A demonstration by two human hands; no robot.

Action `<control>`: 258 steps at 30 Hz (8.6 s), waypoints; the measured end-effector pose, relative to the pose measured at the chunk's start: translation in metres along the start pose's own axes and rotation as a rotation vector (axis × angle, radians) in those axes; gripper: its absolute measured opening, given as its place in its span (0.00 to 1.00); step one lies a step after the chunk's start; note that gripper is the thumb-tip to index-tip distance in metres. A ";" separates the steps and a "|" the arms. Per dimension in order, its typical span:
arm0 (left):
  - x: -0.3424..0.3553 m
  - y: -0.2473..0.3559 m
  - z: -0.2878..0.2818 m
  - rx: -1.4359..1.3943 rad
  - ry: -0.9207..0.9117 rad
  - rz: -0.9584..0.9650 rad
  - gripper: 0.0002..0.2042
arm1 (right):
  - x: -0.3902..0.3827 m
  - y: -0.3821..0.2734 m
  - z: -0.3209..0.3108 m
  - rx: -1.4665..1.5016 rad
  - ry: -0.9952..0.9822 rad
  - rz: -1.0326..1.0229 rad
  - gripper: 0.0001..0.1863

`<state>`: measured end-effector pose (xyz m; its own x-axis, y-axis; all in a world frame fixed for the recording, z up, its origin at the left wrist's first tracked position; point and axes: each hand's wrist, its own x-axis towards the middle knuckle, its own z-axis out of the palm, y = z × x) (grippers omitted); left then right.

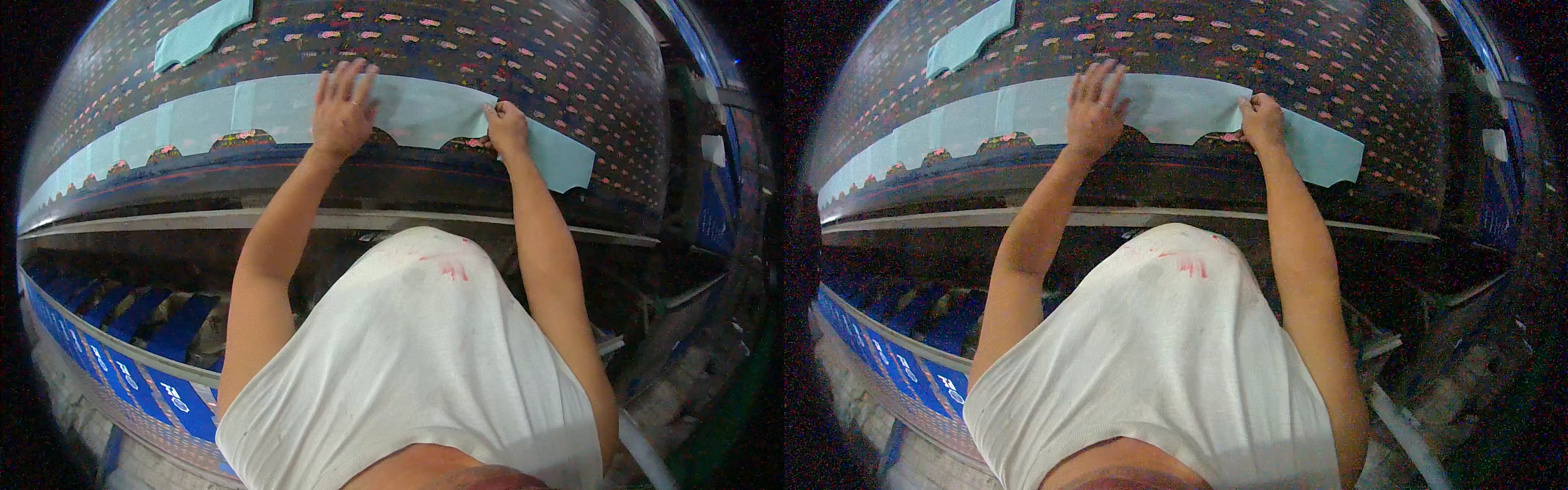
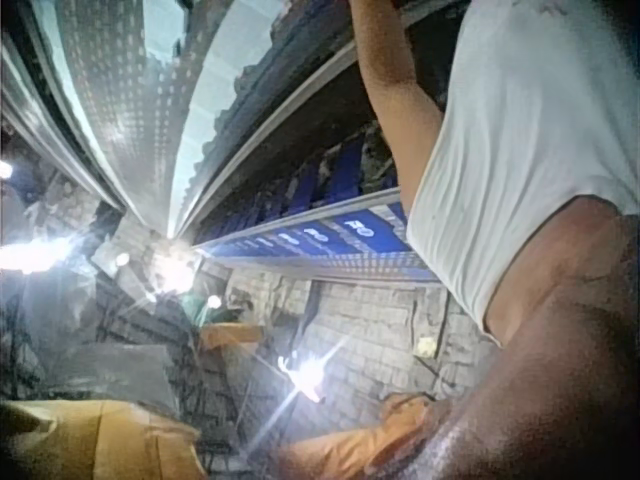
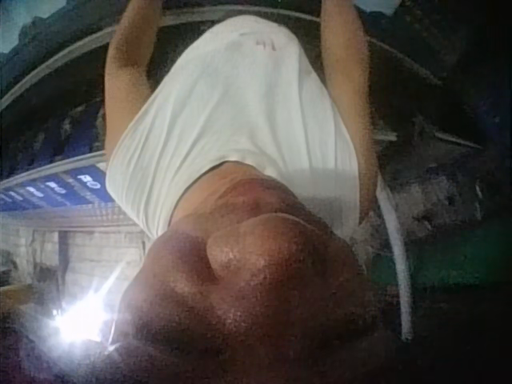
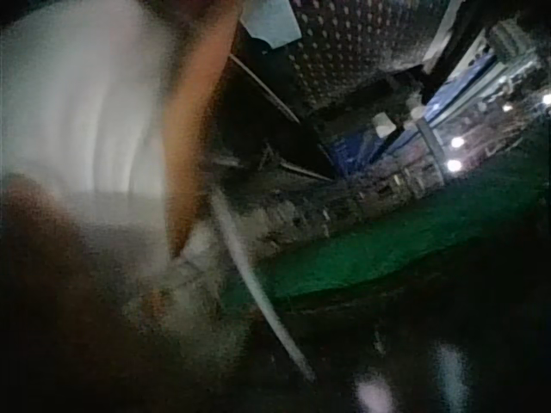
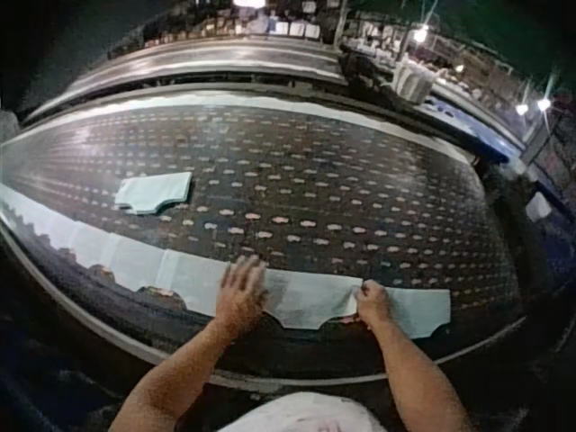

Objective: The person applies light blue protective film strips to a curved surface, smoothing each piece by hand. The person then places blue protective sheets labeled P.E. over the same surface, aligning and smoothing them in sequence.

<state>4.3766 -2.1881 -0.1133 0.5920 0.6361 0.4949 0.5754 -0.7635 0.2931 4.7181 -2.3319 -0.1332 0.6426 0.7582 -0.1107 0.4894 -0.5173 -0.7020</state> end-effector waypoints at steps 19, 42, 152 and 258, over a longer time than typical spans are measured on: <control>0.011 0.168 0.115 -0.210 -0.205 0.112 0.54 | -0.001 0.018 -0.034 0.752 -0.287 0.142 0.10; -0.270 0.117 -0.214 0.057 0.324 -0.841 0.39 | -0.037 -0.127 0.010 0.660 -0.281 -0.180 0.12; -0.407 0.478 -0.326 2.141 1.281 -2.406 0.25 | -0.917 -0.579 0.264 1.521 -1.534 -2.138 0.24; -0.133 0.583 -0.185 1.926 0.632 -3.333 0.19 | -0.853 -0.116 -0.029 -0.875 -3.238 -0.602 0.17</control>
<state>4.5289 -2.7384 0.1427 -0.1098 -0.8169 0.5662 -0.9845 0.1678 0.0512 4.1305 -2.9303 0.0629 -0.1848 -0.9691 -0.1633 0.4401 0.0670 -0.8954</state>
